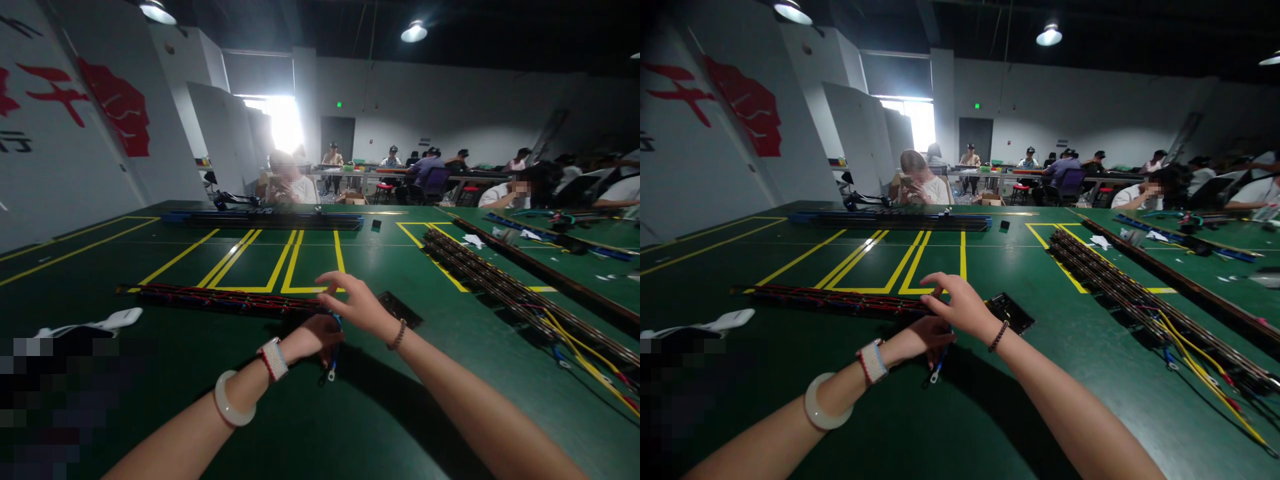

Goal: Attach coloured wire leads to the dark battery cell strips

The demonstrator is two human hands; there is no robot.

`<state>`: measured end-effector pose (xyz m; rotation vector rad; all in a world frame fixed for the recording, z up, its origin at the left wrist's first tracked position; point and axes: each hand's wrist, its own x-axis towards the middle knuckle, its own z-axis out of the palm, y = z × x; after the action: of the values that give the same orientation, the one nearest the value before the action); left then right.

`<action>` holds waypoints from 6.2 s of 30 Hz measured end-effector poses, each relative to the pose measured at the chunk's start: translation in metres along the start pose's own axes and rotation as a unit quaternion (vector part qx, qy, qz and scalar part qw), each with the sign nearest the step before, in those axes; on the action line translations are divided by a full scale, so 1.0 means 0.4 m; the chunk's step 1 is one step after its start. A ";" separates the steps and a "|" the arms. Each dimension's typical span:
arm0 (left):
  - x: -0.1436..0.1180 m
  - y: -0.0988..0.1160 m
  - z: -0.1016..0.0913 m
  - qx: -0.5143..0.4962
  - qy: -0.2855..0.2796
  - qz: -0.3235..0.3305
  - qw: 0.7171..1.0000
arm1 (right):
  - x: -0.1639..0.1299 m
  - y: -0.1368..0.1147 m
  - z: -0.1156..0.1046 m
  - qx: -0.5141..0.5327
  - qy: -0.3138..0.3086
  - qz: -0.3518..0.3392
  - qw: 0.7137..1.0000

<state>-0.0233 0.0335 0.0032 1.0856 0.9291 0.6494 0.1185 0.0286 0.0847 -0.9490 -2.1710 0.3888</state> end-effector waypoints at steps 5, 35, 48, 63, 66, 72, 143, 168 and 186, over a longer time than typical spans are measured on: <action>-0.001 0.012 0.001 0.177 -0.062 -0.023 0.982 | 0.005 0.069 -0.071 -0.053 0.029 0.102 0.993; 0.024 0.016 0.116 -0.254 -0.055 -0.075 0.963 | -0.051 0.065 -0.074 -0.302 -0.360 0.114 0.875; 0.054 -0.024 0.116 -0.247 -0.037 -0.073 0.966 | -0.056 0.004 -0.071 -0.291 -0.358 0.117 0.880; 0.033 -0.022 0.119 -0.267 -0.085 0.000 0.960 | -0.034 0.065 -0.078 -0.216 -0.458 0.194 0.840; 0.031 -0.025 0.119 -0.268 -0.059 0.003 0.962 | -0.031 0.078 -0.083 -0.210 -0.460 0.180 0.844; 0.023 -0.020 0.118 -0.252 -0.037 -0.011 0.967 | -0.033 0.089 -0.107 -0.236 -0.425 0.157 0.860; 0.017 -0.049 0.118 -0.234 -0.019 0.033 0.972 | 0.147 -0.013 0.137 -0.396 -0.182 0.099 0.894; 0.012 0.025 0.036 0.107 -0.037 -0.095 0.989 | -0.156 0.248 0.008 -0.363 0.019 0.003 0.932; 0.034 0.041 0.001 0.208 -0.111 -0.095 0.967 | -0.083 0.128 -0.022 -0.095 0.090 0.007 0.991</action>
<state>-0.0164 0.0503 0.0145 1.3885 0.9814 0.1670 0.1665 0.0393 0.0475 -1.0617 -2.0618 0.0996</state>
